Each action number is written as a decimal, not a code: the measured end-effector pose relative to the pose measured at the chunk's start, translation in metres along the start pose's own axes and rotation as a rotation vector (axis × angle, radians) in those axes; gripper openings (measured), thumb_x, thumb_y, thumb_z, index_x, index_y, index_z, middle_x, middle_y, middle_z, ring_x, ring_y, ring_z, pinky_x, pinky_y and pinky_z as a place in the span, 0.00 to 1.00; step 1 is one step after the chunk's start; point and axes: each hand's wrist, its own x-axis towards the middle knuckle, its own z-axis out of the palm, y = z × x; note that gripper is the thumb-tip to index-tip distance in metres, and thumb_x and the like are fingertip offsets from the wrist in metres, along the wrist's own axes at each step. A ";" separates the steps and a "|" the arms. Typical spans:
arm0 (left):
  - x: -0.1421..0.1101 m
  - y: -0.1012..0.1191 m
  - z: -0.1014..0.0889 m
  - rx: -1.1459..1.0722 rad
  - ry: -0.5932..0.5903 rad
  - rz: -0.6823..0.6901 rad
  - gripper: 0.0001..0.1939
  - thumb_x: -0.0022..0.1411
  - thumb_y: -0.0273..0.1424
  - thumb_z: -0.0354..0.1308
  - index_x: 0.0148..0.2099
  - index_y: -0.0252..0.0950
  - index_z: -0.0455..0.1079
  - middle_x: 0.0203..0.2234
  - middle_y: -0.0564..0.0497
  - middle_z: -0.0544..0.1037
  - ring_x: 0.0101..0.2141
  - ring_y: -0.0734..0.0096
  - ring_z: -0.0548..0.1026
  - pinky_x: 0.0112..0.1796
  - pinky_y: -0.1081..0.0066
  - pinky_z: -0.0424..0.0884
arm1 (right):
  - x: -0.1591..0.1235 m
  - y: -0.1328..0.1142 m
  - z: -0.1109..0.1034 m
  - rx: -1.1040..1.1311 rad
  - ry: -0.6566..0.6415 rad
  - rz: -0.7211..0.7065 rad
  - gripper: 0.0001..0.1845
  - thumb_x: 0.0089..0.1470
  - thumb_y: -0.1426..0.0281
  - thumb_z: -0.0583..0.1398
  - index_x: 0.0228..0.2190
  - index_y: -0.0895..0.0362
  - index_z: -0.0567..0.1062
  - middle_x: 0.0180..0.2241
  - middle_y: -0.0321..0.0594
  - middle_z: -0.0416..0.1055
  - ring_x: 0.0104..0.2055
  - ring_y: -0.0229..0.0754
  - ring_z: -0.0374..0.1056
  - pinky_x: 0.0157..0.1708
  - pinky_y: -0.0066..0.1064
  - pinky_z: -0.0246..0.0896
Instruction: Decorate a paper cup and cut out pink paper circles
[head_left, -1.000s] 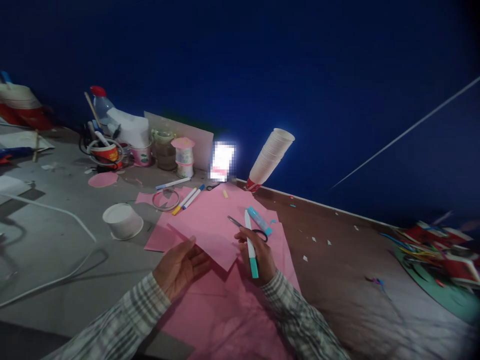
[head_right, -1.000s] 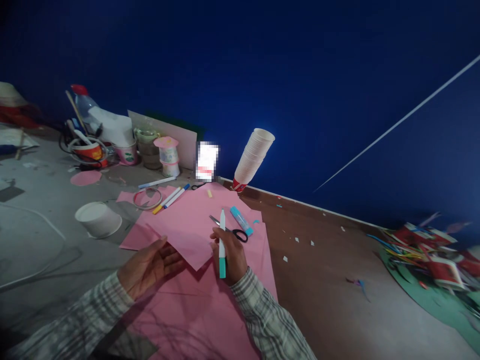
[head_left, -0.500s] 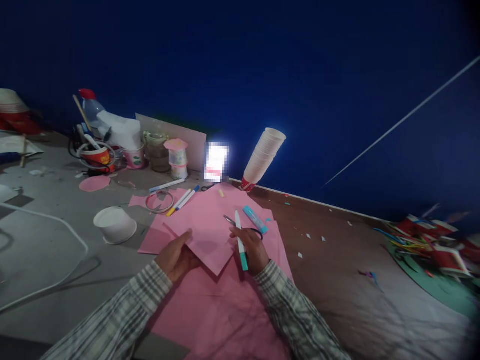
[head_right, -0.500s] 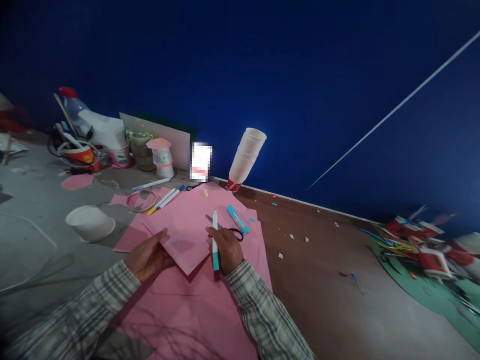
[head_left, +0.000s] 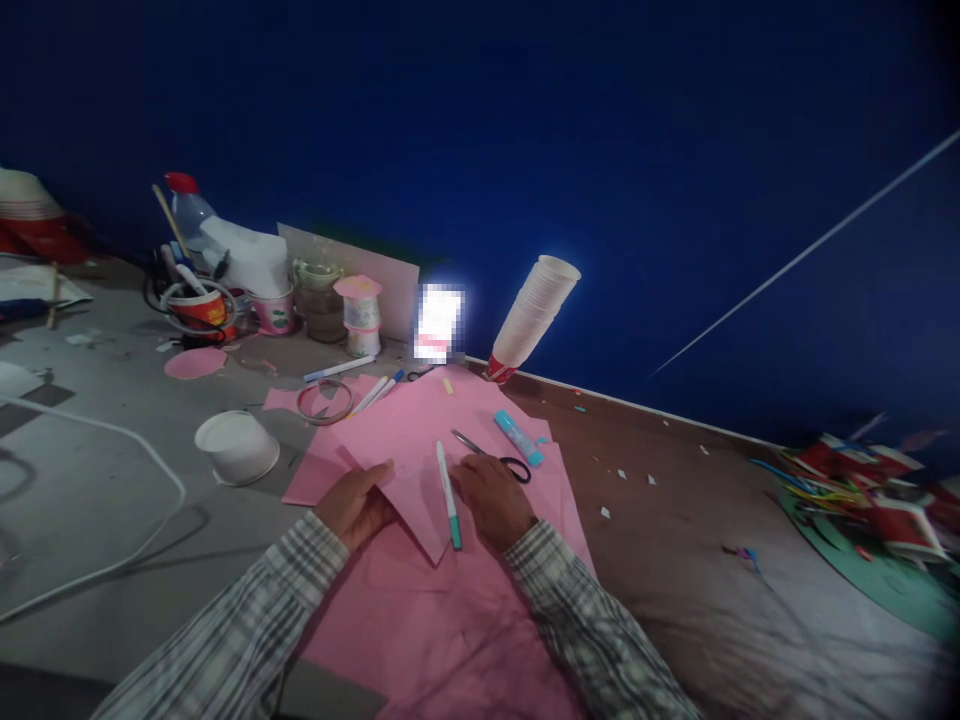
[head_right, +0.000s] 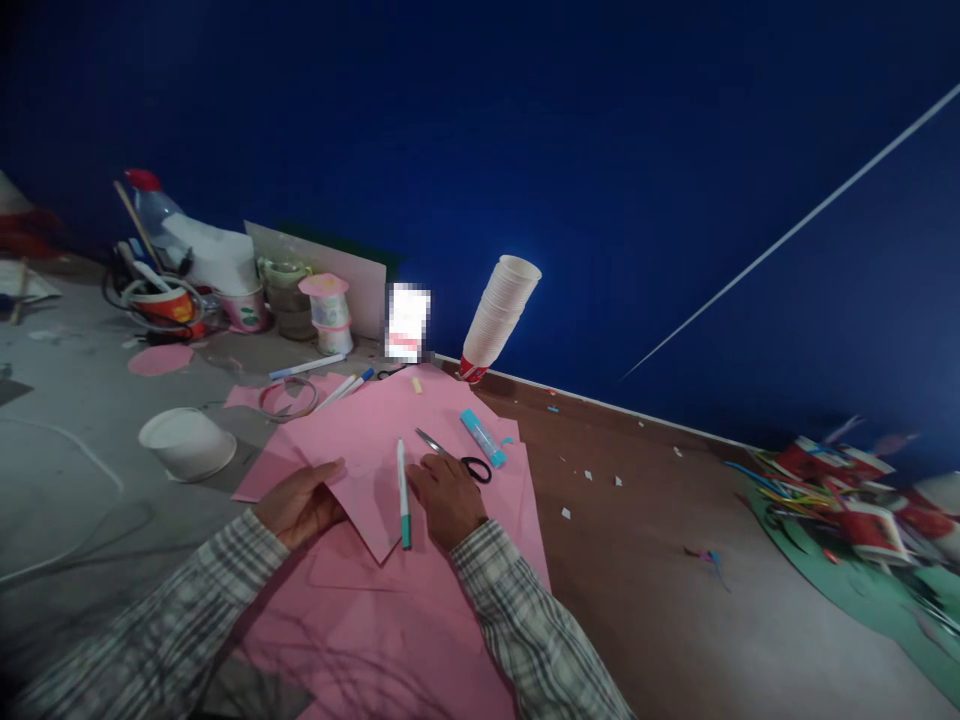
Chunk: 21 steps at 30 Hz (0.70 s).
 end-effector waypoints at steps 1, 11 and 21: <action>0.000 -0.001 0.000 0.000 0.001 0.001 0.06 0.61 0.20 0.52 0.41 0.28 0.69 0.26 0.44 0.82 0.28 0.62 0.82 0.34 0.64 0.81 | 0.000 0.000 0.000 -0.012 -0.008 -0.001 0.18 0.57 0.75 0.53 0.45 0.52 0.77 0.39 0.47 0.74 0.43 0.50 0.69 0.45 0.44 0.66; 0.003 -0.002 -0.004 0.034 0.014 0.002 0.06 0.55 0.22 0.61 0.37 0.32 0.69 0.26 0.48 0.82 0.31 0.60 0.82 0.36 0.64 0.81 | -0.001 0.000 -0.005 0.001 0.055 0.074 0.18 0.59 0.72 0.51 0.46 0.57 0.75 0.37 0.47 0.77 0.39 0.50 0.72 0.40 0.44 0.68; 0.007 -0.009 -0.004 0.084 -0.002 0.155 0.08 0.50 0.25 0.64 0.35 0.32 0.71 0.26 0.49 0.82 0.39 0.57 0.81 0.42 0.65 0.78 | -0.004 -0.026 -0.001 -0.084 -0.037 0.195 0.29 0.46 0.70 0.60 0.52 0.58 0.71 0.22 0.39 0.74 0.26 0.47 0.69 0.28 0.35 0.63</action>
